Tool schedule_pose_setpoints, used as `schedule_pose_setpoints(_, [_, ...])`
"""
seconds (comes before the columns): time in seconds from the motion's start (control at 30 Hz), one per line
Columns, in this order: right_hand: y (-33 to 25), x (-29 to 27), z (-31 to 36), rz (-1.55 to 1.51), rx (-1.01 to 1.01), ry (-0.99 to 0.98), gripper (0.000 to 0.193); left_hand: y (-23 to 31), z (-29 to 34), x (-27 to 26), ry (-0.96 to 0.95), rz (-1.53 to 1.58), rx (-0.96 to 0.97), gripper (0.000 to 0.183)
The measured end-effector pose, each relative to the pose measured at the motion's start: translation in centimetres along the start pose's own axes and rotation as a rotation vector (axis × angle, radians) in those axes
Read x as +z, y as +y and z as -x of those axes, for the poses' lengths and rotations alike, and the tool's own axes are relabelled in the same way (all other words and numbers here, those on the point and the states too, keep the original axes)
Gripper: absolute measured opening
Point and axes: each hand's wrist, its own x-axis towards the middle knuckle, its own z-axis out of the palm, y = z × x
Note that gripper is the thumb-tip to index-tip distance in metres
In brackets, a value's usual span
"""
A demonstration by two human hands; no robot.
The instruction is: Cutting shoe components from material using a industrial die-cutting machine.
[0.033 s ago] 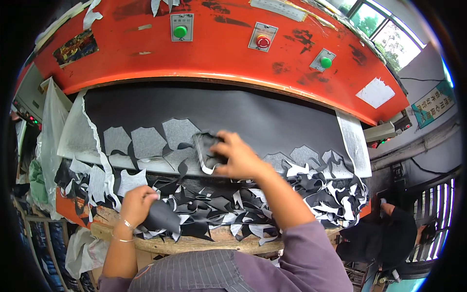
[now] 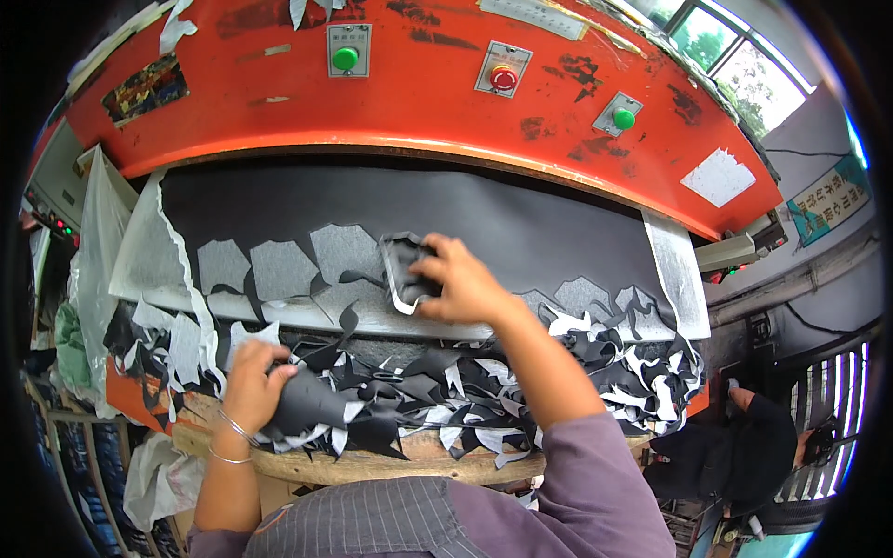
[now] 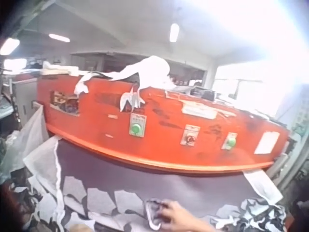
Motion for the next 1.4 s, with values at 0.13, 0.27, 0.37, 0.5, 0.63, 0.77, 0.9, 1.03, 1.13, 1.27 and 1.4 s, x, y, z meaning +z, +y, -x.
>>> schedule_pose_setpoints(0.13, [3.3,-1.9,-1.5,0.116,0.096,-0.119,0.053,3.3,-3.8,1.1,0.155,0.195,0.119,0.031])
schedule_pose_setpoints(0.27, [4.3,-0.5,-2.1,0.082,0.051,0.021,0.077,4.3,-8.0,5.9,-0.038,0.317,0.023,0.03])
schedule_pose_setpoints(0.37, [6.0,0.2,0.9,0.05,0.133,0.074,0.086,4.2,-10.2,9.8,-0.061,0.334,0.049,0.032])
schedule_pose_setpoints(0.5, [8.2,0.8,2.7,0.041,0.145,0.145,0.082,3.8,-13.0,13.9,0.173,0.176,0.221,0.037])
schedule_pose_setpoints(0.63, [8.7,0.6,2.8,0.037,0.115,0.18,0.077,4.0,-14.0,14.6,0.141,0.233,0.147,0.035])
schedule_pose_setpoints(0.77, [8.9,0.9,2.8,0.072,0.078,0.255,0.077,3.8,-14.4,14.9,0.142,0.35,0.123,0.034])
schedule_pose_setpoints(0.9, [9.2,1.1,2.5,0.074,0.057,0.271,0.076,3.8,-14.6,14.2,0.095,0.433,0.079,0.033])
schedule_pose_setpoints(1.03, [8.9,0.9,2.6,0.136,0.037,0.232,0.074,4.0,-14.5,14.1,0.119,0.374,0.104,0.034])
schedule_pose_setpoints(1.13, [9.1,0.7,2.8,0.151,0.032,0.222,0.075,4.2,-14.5,14.3,0.159,0.295,0.143,0.035])
schedule_pose_setpoints(1.27, [8.1,0.6,3.3,0.193,0.06,0.247,0.079,4.7,-14.1,13.9,0.211,0.208,0.184,0.038])
schedule_pose_setpoints(1.4, [5.6,-1.1,6.5,-0.22,0.119,0.598,0.086,3.9,-12.4,10.4,0.33,0.393,0.037,0.033])
